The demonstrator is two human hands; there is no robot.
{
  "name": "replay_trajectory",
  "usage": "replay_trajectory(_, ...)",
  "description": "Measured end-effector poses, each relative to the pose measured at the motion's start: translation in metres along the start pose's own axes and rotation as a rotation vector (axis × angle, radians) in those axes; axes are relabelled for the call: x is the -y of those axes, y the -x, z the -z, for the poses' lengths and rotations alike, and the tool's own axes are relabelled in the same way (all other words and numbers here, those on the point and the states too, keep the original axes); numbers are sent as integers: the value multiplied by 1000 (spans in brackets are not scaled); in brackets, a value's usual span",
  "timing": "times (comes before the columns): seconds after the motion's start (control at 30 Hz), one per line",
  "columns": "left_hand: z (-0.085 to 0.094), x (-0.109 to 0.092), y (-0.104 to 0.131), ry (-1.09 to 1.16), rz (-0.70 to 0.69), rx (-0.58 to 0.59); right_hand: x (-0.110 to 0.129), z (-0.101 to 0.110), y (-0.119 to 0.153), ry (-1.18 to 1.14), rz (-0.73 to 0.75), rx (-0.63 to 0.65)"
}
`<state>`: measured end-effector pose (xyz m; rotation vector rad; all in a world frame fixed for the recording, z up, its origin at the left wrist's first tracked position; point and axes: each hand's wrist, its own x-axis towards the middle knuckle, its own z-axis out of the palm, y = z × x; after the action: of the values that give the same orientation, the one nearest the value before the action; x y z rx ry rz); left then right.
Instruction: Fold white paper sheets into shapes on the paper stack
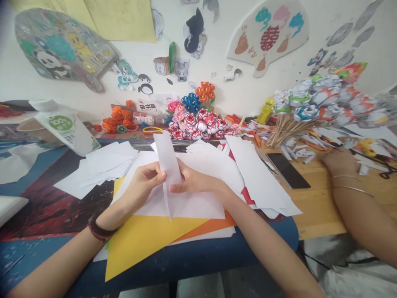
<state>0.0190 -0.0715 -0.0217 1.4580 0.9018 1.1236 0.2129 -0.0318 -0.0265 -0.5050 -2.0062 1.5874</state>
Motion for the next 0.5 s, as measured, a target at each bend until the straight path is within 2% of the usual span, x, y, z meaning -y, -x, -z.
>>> replay_trajectory(0.13, -3, -4, 1, 79, 8, 31, 5, -5, -2, -33, 48, 58)
replay_trajectory(0.23, -3, -8, 0, -41, 4, 30, 7, -8, -3, -77, 44, 10)
replay_trajectory(0.37, -3, -10, -2, -302, -23, 15, 8, -9, -3, -202, -44, -184)
replay_trajectory(0.5, -1, -7, -2, -308, 4, -43, 7, 1, 0, -255, -49, -415)
